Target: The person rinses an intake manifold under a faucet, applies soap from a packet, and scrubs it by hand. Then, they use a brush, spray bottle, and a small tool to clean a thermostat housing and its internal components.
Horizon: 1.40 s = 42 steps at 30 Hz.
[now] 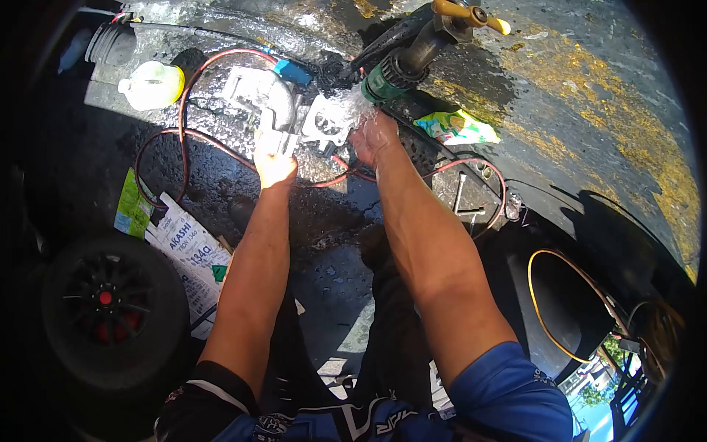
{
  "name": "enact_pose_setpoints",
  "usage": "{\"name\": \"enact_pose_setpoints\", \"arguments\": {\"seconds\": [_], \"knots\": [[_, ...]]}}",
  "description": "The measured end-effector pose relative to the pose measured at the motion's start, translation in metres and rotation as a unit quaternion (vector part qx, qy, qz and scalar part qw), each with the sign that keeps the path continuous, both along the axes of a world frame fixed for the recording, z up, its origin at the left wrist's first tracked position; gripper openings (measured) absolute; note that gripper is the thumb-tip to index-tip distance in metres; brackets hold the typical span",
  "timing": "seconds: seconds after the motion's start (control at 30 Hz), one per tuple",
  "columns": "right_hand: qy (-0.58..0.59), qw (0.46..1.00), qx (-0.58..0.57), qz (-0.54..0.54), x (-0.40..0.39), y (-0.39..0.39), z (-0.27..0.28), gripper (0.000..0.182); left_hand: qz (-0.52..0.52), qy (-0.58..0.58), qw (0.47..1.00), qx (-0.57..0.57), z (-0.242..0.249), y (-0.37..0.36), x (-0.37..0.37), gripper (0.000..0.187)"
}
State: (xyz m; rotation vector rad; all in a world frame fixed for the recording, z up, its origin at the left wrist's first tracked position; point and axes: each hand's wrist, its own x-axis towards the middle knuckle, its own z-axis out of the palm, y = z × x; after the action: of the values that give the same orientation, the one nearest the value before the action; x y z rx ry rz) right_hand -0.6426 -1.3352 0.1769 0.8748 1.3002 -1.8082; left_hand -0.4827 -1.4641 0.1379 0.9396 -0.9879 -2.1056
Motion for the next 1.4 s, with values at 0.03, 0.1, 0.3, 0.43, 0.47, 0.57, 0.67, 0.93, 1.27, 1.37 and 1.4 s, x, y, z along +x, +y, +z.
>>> {"name": "enact_pose_setpoints", "arguments": {"seconds": [0.03, 0.1, 0.3, 0.43, 0.47, 0.57, 0.67, 0.93, 1.27, 1.37, 1.4], "knots": [[-0.013, 1.0, -0.024, 0.002, 0.003, 0.001, -0.005, 0.015, 0.02, 0.002, 0.999, 0.025, 0.004, 0.0, 0.004, 0.041], [-0.018, 0.999, -0.048, 0.004, 0.005, 0.008, -0.006, 0.017, 0.03, -0.037, 0.999, 0.004, 0.006, 0.009, 0.004, 0.042], [0.057, 0.991, 0.048, 0.109, 0.0, 0.007, 0.009, 0.032, -0.011, -0.079, 0.994, -0.073, -0.004, 0.016, -0.031, 0.03], [0.165, 0.89, 0.205, 0.371, -0.014, 0.029, 0.008, 0.036, -0.037, -0.135, 0.969, -0.205, -0.028, 0.026, -0.063, 0.025], [0.179, 0.869, 0.226, 0.401, -0.015, 0.037, 0.022, 0.037, -0.031, -0.094, 0.983, -0.155, -0.038, 0.029, -0.067, 0.027], [0.234, 0.85, 0.226, 0.415, -0.019, 0.074, -0.012, 0.038, -0.119, -0.239, 0.893, -0.362, -0.057, 0.03, -0.069, 0.031], [0.209, 0.86, 0.245, 0.396, -0.02, 0.114, 0.003, 0.038, -0.24, -0.376, 0.587, -0.676, -0.046, 0.035, -0.08, 0.039], [0.246, 0.816, 0.397, 0.34, -0.067, 0.189, 0.058, 0.041, -0.417, -0.49, 0.64, -0.42, -0.017, 0.071, -0.104, 0.05], [0.187, 0.945, -0.264, 0.053, 0.003, 0.004, 0.066, 0.022, -0.451, -0.499, 0.634, -0.382, -0.012, 0.115, -0.115, 0.047], [0.378, 0.895, -0.158, 0.176, 0.004, -0.015, 0.029, 0.019, -0.436, -0.488, 0.671, -0.348, -0.035, 0.126, -0.11, 0.046], [0.283, 0.923, -0.2, 0.167, 0.003, -0.015, 0.039, 0.019, -0.427, -0.486, 0.685, -0.336, -0.045, 0.128, -0.109, 0.046]]}}
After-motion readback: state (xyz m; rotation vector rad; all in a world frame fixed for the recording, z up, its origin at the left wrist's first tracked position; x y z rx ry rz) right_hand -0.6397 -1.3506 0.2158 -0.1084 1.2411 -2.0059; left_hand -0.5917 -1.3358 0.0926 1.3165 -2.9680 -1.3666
